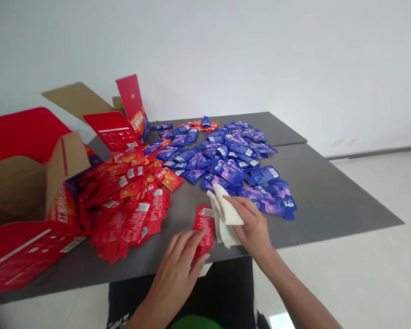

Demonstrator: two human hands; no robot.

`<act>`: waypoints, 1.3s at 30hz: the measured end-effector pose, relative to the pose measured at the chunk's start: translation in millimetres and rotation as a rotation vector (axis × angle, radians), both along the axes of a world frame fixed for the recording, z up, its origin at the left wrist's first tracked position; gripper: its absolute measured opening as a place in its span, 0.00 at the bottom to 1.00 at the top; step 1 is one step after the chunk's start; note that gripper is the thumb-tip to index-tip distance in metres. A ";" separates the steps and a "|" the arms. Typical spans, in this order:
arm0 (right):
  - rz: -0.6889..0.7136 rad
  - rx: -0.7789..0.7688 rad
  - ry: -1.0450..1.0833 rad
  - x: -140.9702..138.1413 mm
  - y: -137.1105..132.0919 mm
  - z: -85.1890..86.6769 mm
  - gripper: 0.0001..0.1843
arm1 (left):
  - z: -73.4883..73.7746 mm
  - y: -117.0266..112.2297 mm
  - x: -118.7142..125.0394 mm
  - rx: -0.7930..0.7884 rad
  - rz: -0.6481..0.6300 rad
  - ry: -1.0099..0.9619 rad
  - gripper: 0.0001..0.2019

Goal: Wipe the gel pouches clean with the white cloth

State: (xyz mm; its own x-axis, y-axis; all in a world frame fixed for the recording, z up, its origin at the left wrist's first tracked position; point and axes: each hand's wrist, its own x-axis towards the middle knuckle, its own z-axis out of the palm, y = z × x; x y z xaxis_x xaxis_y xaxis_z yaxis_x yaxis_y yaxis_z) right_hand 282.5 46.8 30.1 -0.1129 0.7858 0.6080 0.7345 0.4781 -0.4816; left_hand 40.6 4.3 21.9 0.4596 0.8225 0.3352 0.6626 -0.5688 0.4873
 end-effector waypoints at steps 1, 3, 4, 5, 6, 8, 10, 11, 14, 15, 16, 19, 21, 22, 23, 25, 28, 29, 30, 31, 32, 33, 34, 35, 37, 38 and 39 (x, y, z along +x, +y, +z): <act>-0.027 0.007 0.012 4.1 -8.6 -4.5 0.25 | 0.2 3.5 5.5 0.020 0.026 0.021 0.25; -0.077 0.010 0.017 11.8 -20.7 -13.4 0.22 | -0.3 10.2 17.0 0.031 0.071 0.092 0.29; -0.093 0.018 0.026 15.1 -24.2 -17.5 0.21 | -0.2 13.3 22.8 0.019 0.093 0.134 0.32; -0.109 0.025 0.040 17.9 -26.0 -21.3 0.19 | 0.6 16.3 28.3 -0.005 0.117 0.177 0.34; -0.126 0.029 0.062 20.1 -26.6 -24.7 0.17 | 2.3 19.2 33.5 -0.041 0.146 0.219 0.36; -0.156 0.004 0.115 22.8 -25.3 -30.1 0.14 | 8.8 25.1 42.8 -0.123 0.202 0.297 0.40; -0.183 -0.052 0.177 23.7 -22.9 -33.8 0.13 | 18.6 31.2 49.8 -0.194 0.250 0.370 0.40; -0.197 -0.077 0.208 23.7 -21.9 -35.0 0.13 | 24.2 34.1 52.5 -0.222 0.269 0.400 0.38; -0.238 -0.103 0.290 22.9 -20.4 -36.3 0.16 | 42.3 42.0 57.9 -0.300 0.297 0.475 0.26; -0.245 -0.103 0.308 22.6 -20.2 -36.1 0.17 | 48.3 44.1 59.3 -0.326 0.297 0.505 0.22; -0.247 -0.103 0.321 22.3 -20.0 -35.7 0.17 | 54.2 45.8 60.4 -0.357 0.290 0.541 0.19; -0.243 -0.114 0.335 22.0 -18.8 -34.0 0.17 | 69.1 49.0 62.3 -0.433 0.263 0.636 0.13; -0.241 -0.124 0.348 22.3 -17.9 -33.3 0.18 | 74.5 49.6 60.6 -0.452 0.252 0.660 0.14; -0.240 -0.133 0.356 22.5 -17.5 -33.1 0.18 | 75.1 49.6 58.4 -0.446 0.251 0.663 0.14; -0.239 -0.143 0.364 22.8 -17.3 -33.1 0.19 | 74.3 49.7 55.3 -0.428 0.246 0.658 0.15; -0.235 -0.162 0.374 23.4 -17.3 -33.7 0.20 | 68.1 50.2 46.5 -0.369 0.245 0.612 0.15; -0.228 -0.185 0.375 24.3 -17.7 -35.1 0.21 | 51.7 53.6 29.5 -0.281 0.278 0.436 0.12; -0.226 -0.189 0.373 24.6 -17.7 -35.5 0.21 | 46.1 55.4 23.6 -0.274 0.293 0.372 0.11; -0.224 -0.192 0.369 25.0 -17.6 -35.8 0.21 | 41.3 57.6 17.8 -0.274 0.301 0.313 0.11; -0.220 -0.191 0.367 25.3 -17.5 -36.0 0.20 | 37.7 60.3 12.2 -0.278 0.300 0.261 0.11; -0.216 -0.191 0.365 25.6 -17.2 -36.0 0.20 | 35.5 63.3 6.8 -0.280 0.295 0.211 0.12; -0.211 -0.190 0.364 25.8 -16.9 -35.9 0.20 | 34.8 66.8 1.7 -0.280 0.290 0.153 0.13; -0.207 -0.191 0.364 25.9 -16.5 -35.7 0.20 | 35.5 70.6 -3.2 -0.278 0.289 0.097 0.15; -0.204 -0.191 0.364 26.0 -16.2 -35.5 0.20 | 37.4 74.8 -7.8 -0.267 0.292 0.057 0.17; -0.208 -0.192 0.362 26.2 -15.7 -35.3 0.20 | 43.7 83.9 -16.2 -0.281 0.325 -0.155 0.18; -0.214 -0.191 0.362 26.4 -15.7 -35.5 0.21 | 47.5 88.6 -19.9 -0.324 0.351 -0.358 0.17; -0.219 -0.186 0.363 26.8 -15.6 -36.0 0.21 | 51.6 93.2 -23.4 -0.376 0.377 -0.590 0.14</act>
